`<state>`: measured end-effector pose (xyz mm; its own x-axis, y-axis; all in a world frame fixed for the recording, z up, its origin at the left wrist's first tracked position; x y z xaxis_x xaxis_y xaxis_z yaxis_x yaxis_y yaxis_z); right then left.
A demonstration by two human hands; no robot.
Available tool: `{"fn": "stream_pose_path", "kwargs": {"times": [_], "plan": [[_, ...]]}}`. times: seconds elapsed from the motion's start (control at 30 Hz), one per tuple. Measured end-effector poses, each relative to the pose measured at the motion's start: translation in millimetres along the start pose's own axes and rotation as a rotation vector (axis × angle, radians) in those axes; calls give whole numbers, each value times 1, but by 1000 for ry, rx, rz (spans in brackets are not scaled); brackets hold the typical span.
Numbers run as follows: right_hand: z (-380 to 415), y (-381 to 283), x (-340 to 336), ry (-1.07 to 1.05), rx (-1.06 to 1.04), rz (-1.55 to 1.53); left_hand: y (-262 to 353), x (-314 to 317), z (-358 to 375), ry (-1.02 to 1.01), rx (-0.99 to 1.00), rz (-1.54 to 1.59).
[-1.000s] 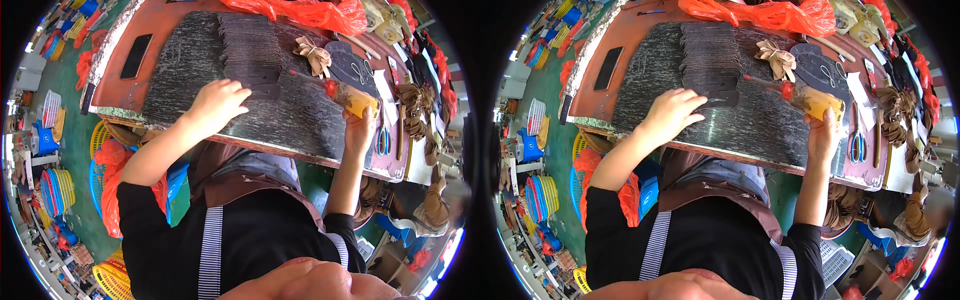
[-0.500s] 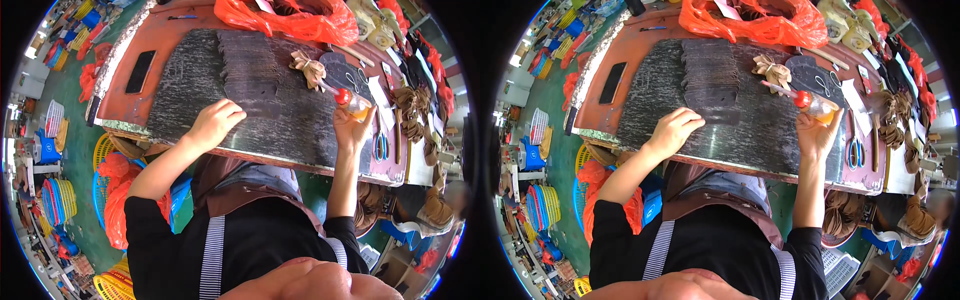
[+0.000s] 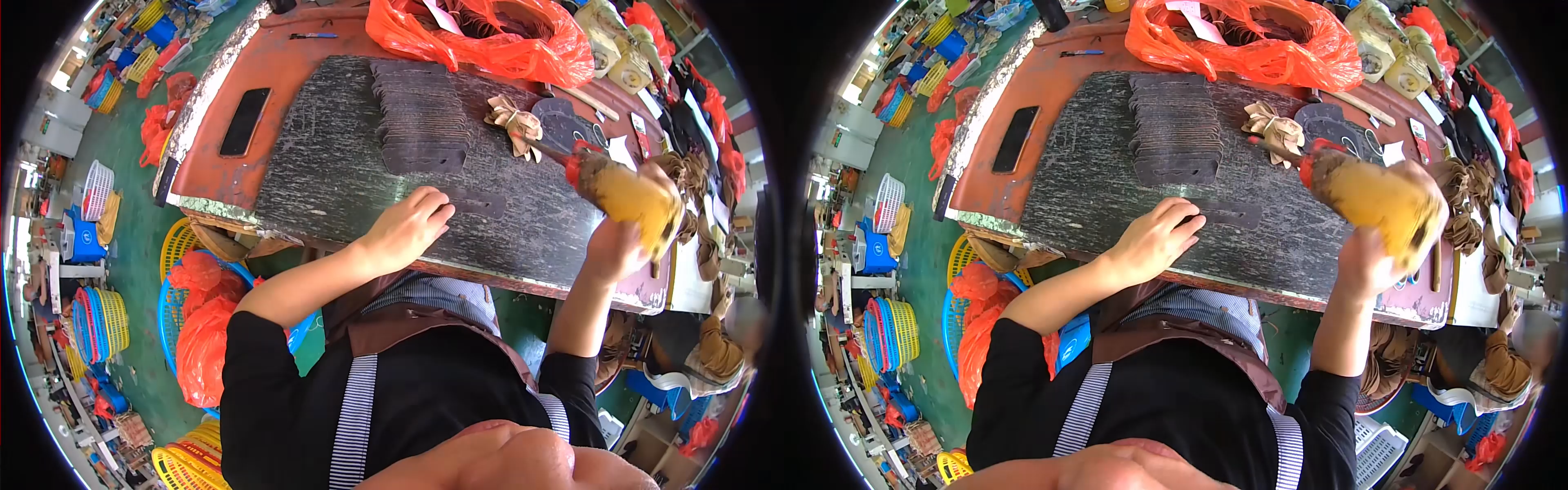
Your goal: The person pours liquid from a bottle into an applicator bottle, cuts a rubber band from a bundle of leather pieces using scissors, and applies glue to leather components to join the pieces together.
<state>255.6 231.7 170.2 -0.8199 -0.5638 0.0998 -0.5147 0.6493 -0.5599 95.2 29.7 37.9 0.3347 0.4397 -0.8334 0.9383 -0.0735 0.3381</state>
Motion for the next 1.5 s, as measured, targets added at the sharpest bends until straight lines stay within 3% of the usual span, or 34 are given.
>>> {"fn": "stream_pose_path", "kwargs": {"times": [0.07, 0.1, 0.2, 0.3, 0.33, 0.43, 0.6, 1.23, 1.33, 1.43, 1.5], "plan": [[6, -16, 17, -96, -199, 30, 0, -4, 5, 26, -42, 55], [7, -12, 23, -192, -154, 146, 0, -5, 7, 37, -42, 57], [24, 35, 26, -206, 275, 263, 4, -8, 12, 39, -53, 80], [36, 41, 27, -158, 271, 103, 5, -9, 12, 55, -61, 56], [40, 40, 31, -51, 377, 11, 5, -8, 12, 54, -66, 56], [42, 37, 39, -179, 333, 150, 5, -8, 11, 54, -56, 54], [51, 39, 50, -221, 356, 169, 3, -7, 10, 48, -60, 59], [61, 49, 74, -198, 474, 41, 1, -8, 10, 62, -92, 79], [53, 45, 85, -394, 376, 187, 1, -8, 10, 64, -94, 81], [50, 42, 104, -357, 319, -63, 1, -9, 10, 63, -94, 76], [54, 50, 114, -266, 443, -322, 1, -9, 10, 71, -91, 78]]}}
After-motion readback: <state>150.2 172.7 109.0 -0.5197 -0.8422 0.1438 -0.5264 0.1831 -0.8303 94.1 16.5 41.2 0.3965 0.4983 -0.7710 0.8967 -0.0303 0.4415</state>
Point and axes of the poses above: each hand's wrist, its own z-axis away from the middle knuckle, its own x-axis out of the palm, y = z × x, the point moved 8 cm from there along -z, towards the middle knuckle, and after that the axes turned 1 degree about -y, right-handed, at the moved point
